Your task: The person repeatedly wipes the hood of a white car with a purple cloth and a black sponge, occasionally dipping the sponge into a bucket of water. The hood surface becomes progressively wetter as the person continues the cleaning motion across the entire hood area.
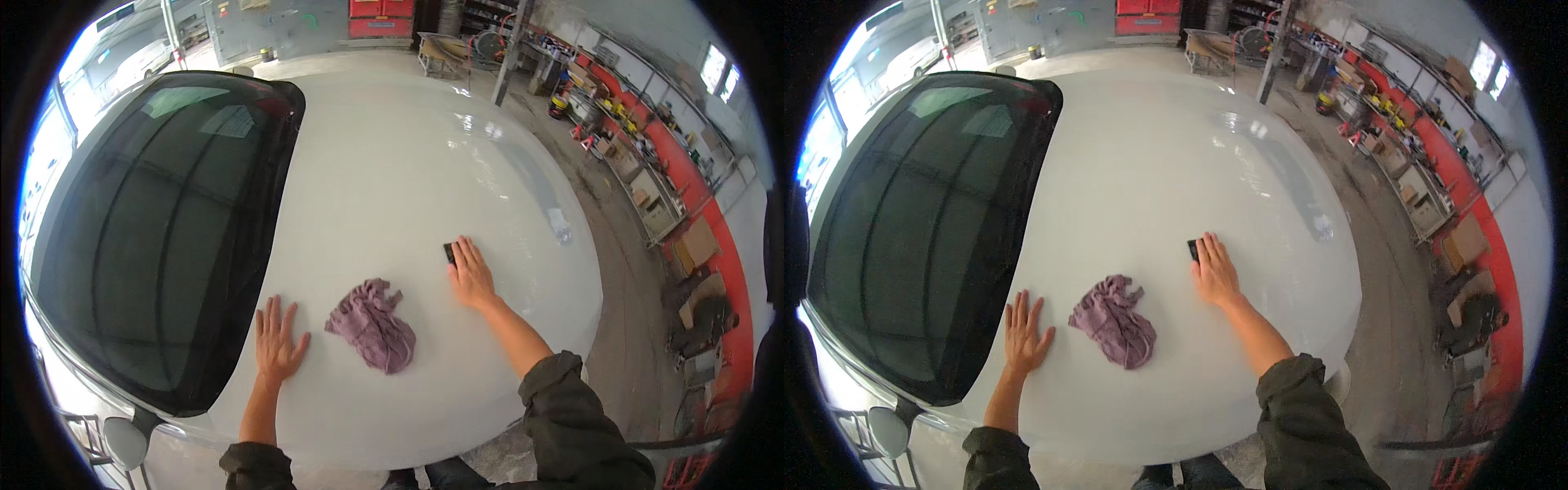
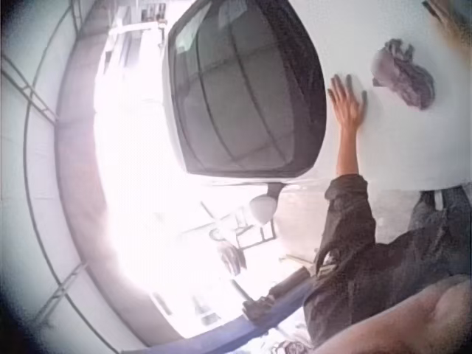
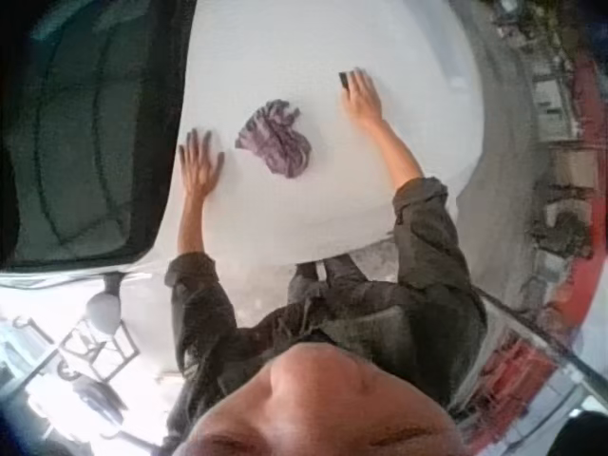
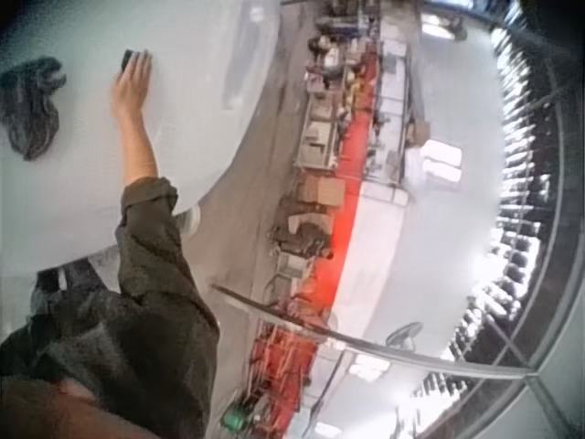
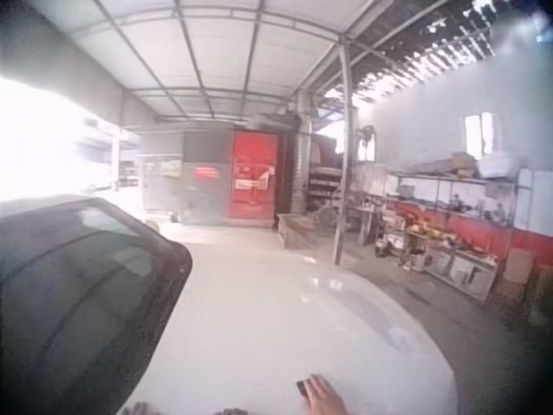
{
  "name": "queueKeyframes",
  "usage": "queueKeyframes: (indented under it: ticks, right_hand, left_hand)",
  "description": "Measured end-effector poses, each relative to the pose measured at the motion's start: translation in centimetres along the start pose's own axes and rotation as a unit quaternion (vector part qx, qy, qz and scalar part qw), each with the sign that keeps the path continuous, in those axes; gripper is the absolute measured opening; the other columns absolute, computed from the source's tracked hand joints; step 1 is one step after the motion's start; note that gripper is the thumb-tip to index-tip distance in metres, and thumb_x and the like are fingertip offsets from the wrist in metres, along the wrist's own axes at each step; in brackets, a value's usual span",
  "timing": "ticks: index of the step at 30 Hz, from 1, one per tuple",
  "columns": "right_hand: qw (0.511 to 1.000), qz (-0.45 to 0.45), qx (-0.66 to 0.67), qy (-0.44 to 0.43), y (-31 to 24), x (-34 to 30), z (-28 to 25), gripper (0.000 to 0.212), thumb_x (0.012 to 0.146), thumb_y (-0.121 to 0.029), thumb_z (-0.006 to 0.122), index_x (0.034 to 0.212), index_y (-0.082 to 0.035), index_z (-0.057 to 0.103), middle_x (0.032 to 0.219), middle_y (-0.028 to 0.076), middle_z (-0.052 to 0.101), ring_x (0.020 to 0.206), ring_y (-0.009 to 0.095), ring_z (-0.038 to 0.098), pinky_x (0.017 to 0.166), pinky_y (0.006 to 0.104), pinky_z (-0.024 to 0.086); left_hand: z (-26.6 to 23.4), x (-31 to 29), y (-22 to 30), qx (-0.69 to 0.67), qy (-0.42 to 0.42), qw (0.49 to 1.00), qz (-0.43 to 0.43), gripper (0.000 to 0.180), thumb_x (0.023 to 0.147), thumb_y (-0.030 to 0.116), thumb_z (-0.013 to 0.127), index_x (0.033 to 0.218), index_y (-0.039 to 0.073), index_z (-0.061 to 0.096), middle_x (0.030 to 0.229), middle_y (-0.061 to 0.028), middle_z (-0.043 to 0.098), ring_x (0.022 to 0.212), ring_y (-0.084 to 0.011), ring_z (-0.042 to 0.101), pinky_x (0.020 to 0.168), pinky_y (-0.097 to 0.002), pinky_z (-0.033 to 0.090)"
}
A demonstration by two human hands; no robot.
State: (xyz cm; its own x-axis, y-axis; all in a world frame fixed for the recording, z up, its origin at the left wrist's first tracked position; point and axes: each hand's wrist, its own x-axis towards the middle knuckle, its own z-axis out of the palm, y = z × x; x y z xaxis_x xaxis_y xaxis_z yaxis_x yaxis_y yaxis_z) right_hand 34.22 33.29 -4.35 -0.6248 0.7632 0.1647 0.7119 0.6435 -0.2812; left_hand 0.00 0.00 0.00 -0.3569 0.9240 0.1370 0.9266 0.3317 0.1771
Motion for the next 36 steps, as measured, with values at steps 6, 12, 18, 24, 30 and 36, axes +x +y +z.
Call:
queueKeyframes:
  ticks: [6,12,18,24,30,36]
  right_hand:
    - [1.000,-0.021,0.010,0.010,-8.4,15.9,2.7,0.073,0.105,-0.040,0.050,0.154,0.012,0.035,0.166,0.031,0.024,0.158,0.040,0.017,0.131,0.0474,0.012]
    - [0.985,-0.170,0.015,-0.018,-16.9,21.2,5.8,0.083,0.105,-0.057,0.044,0.157,0.007,0.033,0.169,0.023,0.023,0.160,0.035,0.014,0.132,0.0447,0.011]
    - [0.956,-0.282,0.058,-0.063,-0.7,12.9,-0.1,0.074,0.099,-0.040,0.061,0.154,0.005,0.039,0.166,0.022,0.031,0.157,0.035,0.025,0.130,0.0466,0.020]
    - [0.995,-0.026,-0.095,-0.004,11.8,-2.8,-4.4,0.083,0.096,-0.038,0.068,0.157,0.006,0.032,0.166,0.026,0.027,0.156,0.042,0.022,0.129,0.0519,0.018]
    - [0.988,-0.142,0.063,0.001,-9.0,0.8,0.7,0.085,0.101,-0.052,0.056,0.158,0.007,0.032,0.167,0.027,0.025,0.158,0.039,0.018,0.129,0.0510,0.016]
    - [0.999,-0.005,0.001,-0.036,6.7,-6.6,-2.7,0.086,0.099,-0.041,0.062,0.160,0.008,0.026,0.170,0.026,0.018,0.159,0.039,0.016,0.130,0.0486,0.013]
  left_hand:
    - [-2.1,1.7,0.0,-0.012,-0.036,0.999,-0.009,0.073,0.087,0.039,0.068,0.150,0.009,0.049,0.166,-0.0229,0.030,0.157,-0.0383,0.022,0.129,-0.0552,0.010]
    - [-0.1,2.7,0.6,-0.010,-0.030,0.999,0.012,0.073,0.087,0.044,0.065,0.149,0.009,0.051,0.165,-0.0244,0.031,0.156,-0.0413,0.025,0.128,-0.0570,0.012]
    - [-0.2,1.3,-1.6,0.058,-0.050,0.997,0.008,0.073,0.089,0.044,0.055,0.153,0.011,0.047,0.168,-0.0220,0.029,0.158,-0.0380,0.023,0.130,-0.0550,0.010]
    - [0.4,1.9,-0.8,0.048,-0.032,0.998,0.030,0.074,0.089,0.041,0.054,0.156,0.010,0.044,0.168,-0.0227,0.027,0.158,-0.0382,0.022,0.129,-0.0554,0.010]
    - [1.2,2.4,-1.5,0.072,-0.017,0.995,0.065,0.070,0.101,0.051,0.046,0.160,0.013,0.038,0.170,-0.0199,0.025,0.158,-0.0372,0.022,0.129,-0.0564,0.012]
    - [1.4,1.4,-3.0,0.083,-0.014,0.995,0.060,0.069,0.101,0.048,0.045,0.159,0.011,0.041,0.170,-0.0202,0.025,0.158,-0.0370,0.022,0.128,-0.0559,0.010]
